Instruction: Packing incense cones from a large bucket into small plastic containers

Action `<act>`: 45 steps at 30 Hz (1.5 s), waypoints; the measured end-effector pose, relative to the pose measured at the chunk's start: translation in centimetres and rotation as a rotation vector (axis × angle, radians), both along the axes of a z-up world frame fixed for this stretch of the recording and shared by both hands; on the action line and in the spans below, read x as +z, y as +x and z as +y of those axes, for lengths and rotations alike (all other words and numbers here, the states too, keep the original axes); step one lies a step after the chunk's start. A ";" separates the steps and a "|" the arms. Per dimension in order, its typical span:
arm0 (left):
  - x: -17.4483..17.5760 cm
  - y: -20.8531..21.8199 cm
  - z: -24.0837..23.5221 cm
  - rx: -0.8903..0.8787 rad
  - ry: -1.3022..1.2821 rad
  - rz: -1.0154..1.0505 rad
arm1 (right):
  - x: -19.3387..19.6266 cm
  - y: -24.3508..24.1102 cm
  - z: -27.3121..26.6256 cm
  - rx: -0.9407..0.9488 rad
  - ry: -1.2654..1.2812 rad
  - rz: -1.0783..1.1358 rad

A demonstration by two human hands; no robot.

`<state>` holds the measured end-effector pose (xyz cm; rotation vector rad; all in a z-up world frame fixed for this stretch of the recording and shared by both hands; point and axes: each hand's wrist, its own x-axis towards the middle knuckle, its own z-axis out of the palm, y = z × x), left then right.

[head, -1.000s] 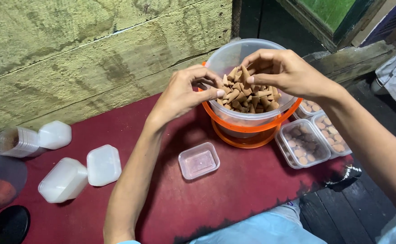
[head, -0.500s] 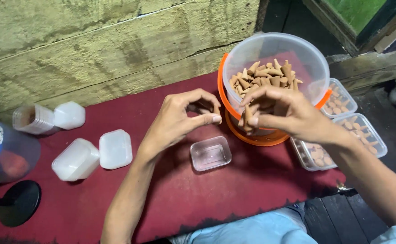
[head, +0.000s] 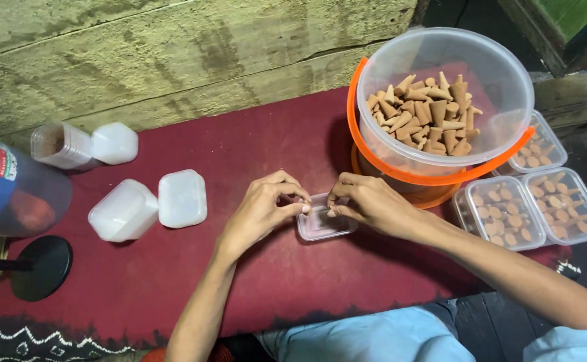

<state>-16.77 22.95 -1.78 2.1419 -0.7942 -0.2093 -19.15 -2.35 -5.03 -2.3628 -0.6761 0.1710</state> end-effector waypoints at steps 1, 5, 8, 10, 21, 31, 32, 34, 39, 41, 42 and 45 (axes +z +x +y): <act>-0.4 -0.2 -0.1 0.004 -0.001 0.000 | -0.1 0.1 0.2 0.004 -0.001 0.000; -2.0 -0.4 -0.2 0.024 0.065 -0.055 | -0.4 0.5 0.9 0.015 -0.024 0.020; -3.7 -0.1 -0.1 0.048 0.121 -0.113 | -1.2 0.5 1.3 0.004 -0.066 0.035; -4.5 -0.1 -0.3 0.062 0.148 -0.139 | -1.7 0.2 1.4 -0.015 -0.098 0.036; -7.7 -0.3 -1.3 0.168 0.341 -0.227 | -3.9 -0.2 2.6 -0.035 -0.259 -0.195; -9.0 -1.0 -1.1 0.163 0.325 -0.309 | -4.9 -0.1 3.6 -0.058 -0.244 -0.255; -9.1 -1.1 -1.2 0.170 0.333 -0.319 | -5.1 -0.1 3.5 -0.060 -0.249 -0.255; -9.4 -1.3 -1.4 0.178 0.340 -0.329 | -5.4 -0.1 3.5 -0.062 -0.255 -0.254; -9.8 -1.6 -1.6 0.201 0.236 -0.279 | -4.8 -0.2 3.5 -0.081 -0.200 -0.193; -10.5 -1.4 -1.6 0.207 0.252 -0.277 | -4.6 -0.3 3.5 -0.083 -0.209 -0.210; -10.9 -1.3 -1.5 0.213 0.268 -0.275 | -4.6 -0.3 3.5 -0.085 -0.218 -0.228; -10.4 -1.5 -1.5 0.224 0.276 -0.251 | -4.7 -0.2 3.6 -0.090 -0.215 -0.239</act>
